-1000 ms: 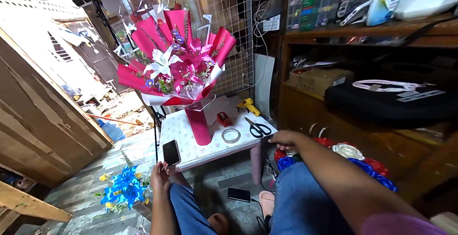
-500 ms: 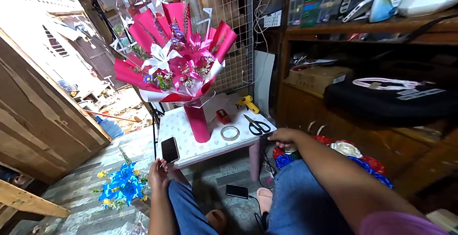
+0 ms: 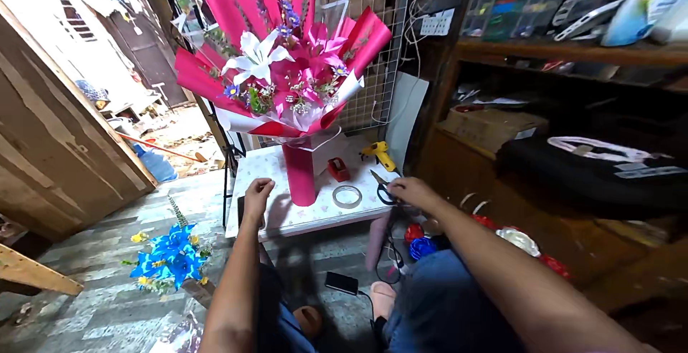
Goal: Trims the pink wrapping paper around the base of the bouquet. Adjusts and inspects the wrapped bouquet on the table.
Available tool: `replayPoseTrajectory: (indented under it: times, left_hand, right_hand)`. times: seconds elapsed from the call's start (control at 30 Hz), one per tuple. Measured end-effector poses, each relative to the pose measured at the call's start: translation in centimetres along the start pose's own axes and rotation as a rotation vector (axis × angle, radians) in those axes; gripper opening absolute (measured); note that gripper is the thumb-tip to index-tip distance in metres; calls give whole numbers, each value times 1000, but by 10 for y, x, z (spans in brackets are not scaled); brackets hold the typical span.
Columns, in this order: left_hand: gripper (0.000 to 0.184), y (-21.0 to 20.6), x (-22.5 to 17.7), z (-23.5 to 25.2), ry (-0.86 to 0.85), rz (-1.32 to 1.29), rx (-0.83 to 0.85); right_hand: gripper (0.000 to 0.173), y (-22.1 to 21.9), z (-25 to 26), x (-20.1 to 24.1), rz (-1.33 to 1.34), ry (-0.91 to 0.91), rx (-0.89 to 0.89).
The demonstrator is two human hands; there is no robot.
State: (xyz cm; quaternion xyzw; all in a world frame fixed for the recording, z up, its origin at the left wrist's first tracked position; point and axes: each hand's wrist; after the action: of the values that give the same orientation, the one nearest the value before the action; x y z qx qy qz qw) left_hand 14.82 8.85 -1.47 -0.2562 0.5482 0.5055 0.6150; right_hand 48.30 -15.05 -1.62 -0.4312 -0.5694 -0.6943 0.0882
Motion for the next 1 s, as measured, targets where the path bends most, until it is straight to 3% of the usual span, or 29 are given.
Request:
replayPoseTrajectory:
  times: [0.17,0.27,0.37,0.63,1.0]
  left_hand:
    - [79,-21,-41,49,-102,97,182]
    - [86,-33,-46,70,-208,-27,223]
    - [79,-39,-51,80,-288,-84,247]
    - [60,-47,-60,83,-273,-197,264]
    - [65,-48,-60,84,-319,-186,255]
  right_hand:
    - [19,-1,-17,88,105,610,-335]
    - [22,-1,-15,127,-60,905,-453]
    - [25,-2,-7,157,-230,1048,-496]
    - [24,-6,1,188,-304,1091,-571]
    - [24,3,-2,206,-432,1034,-487]
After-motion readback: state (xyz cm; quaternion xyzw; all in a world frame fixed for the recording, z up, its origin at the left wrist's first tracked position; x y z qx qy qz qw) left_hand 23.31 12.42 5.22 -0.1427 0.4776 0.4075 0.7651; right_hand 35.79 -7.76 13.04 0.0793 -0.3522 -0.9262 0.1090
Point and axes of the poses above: each hand's wrist, its own z-axis towards the middle knuckle, its own y-axis out of the back of the hand, x = y × z, and after that the axes turned 2 degrees about z, right-handed
